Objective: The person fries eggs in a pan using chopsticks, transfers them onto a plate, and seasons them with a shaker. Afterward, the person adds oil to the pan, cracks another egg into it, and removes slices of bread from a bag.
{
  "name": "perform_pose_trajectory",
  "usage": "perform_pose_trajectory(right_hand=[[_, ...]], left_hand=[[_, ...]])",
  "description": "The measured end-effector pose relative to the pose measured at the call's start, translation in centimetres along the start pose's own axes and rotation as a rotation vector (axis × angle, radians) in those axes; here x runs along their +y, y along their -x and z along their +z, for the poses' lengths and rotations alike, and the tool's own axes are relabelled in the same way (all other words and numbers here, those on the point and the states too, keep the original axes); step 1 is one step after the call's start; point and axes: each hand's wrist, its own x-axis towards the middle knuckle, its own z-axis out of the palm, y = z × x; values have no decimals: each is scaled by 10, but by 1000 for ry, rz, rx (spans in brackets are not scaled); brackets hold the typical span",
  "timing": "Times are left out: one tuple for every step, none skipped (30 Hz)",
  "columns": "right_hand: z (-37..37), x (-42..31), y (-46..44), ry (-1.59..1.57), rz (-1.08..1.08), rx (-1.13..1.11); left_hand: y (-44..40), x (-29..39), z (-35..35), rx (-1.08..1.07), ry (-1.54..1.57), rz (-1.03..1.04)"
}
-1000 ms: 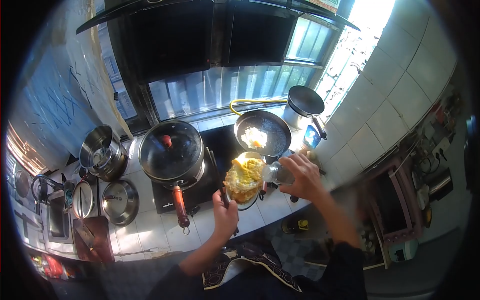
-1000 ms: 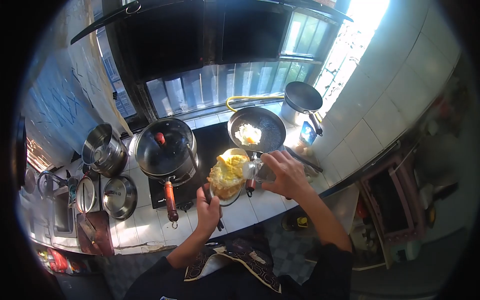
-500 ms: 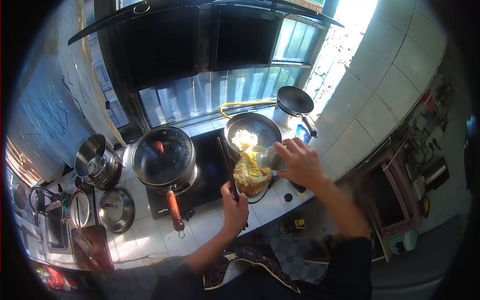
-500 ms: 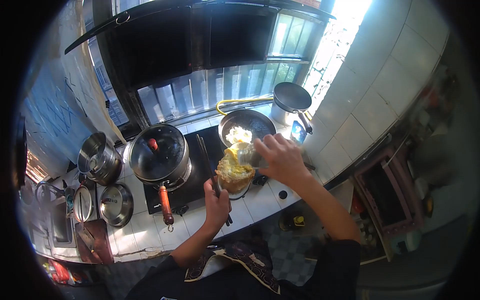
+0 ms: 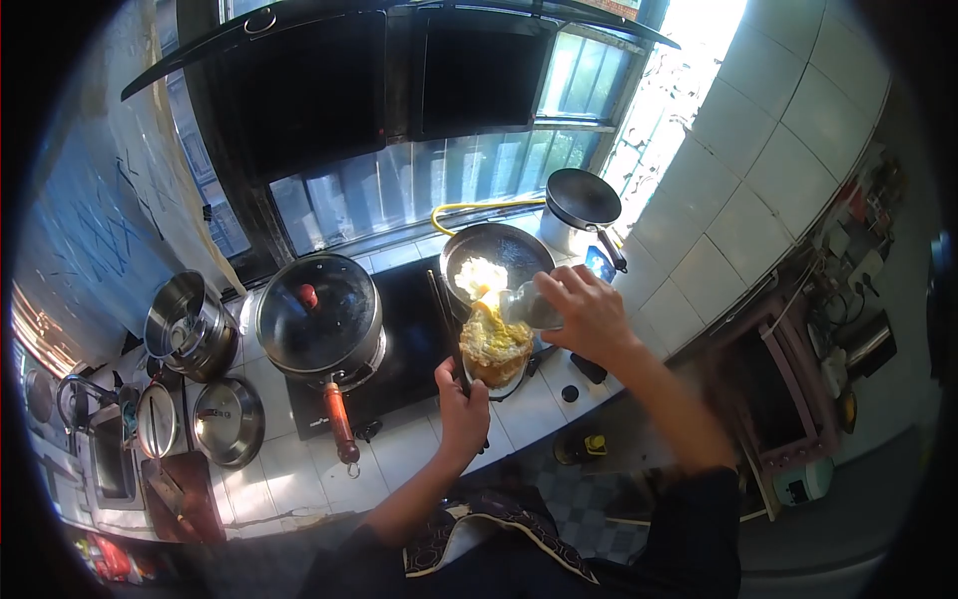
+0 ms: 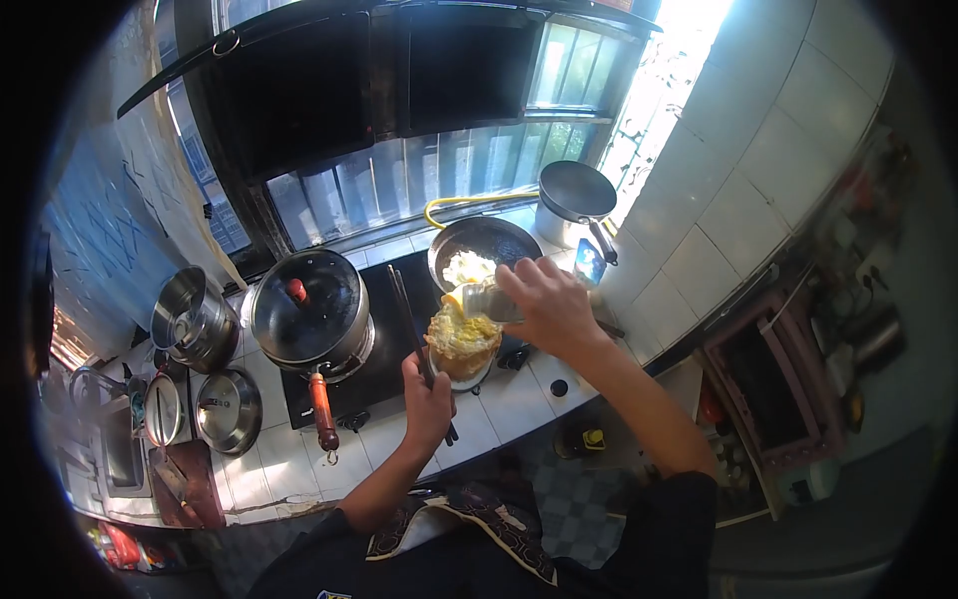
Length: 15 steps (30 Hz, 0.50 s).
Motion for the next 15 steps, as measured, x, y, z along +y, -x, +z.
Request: perform_pose_trajectory(right_hand=[[4,2,0,-9,14,11],[7,6,1,-10,23,6],[9,12,0,5,52,54],[10,19,-2,21,74,109],[10,24,-1,19,76,126],[9,27,4,17,73,126],[6,26,10,19,53,77],[4,25,16,23,34,26],[2,21,21,34,-18,28],[3,23,19,36,-20,28],[5,25,20,42,34,36],[7,25,23,47,92,44],[8,27,24,55,75,66],[6,25,23,59,72,76],[3,19,24,21,36,55]], left_hand=[[0,-1,0,-3,0,-3],[0,0,0,-7,-2,-11],[0,1,0,-10,-1,-15],[-1,1,1,-11,0,-11],[-1,1,0,-11,5,-10],[0,1,-1,-9,8,-10],[1,3,-1,-4,8,-9],[1,6,-1,2,50,-20],[-1,8,0,8,95,-28],[-4,8,1,9,97,-28],[-6,7,0,7,94,-1],[-6,8,0,2,89,23],[-5,11,1,8,106,12],[-9,14,2,6,108,24],[-9,14,2,6,113,18]])
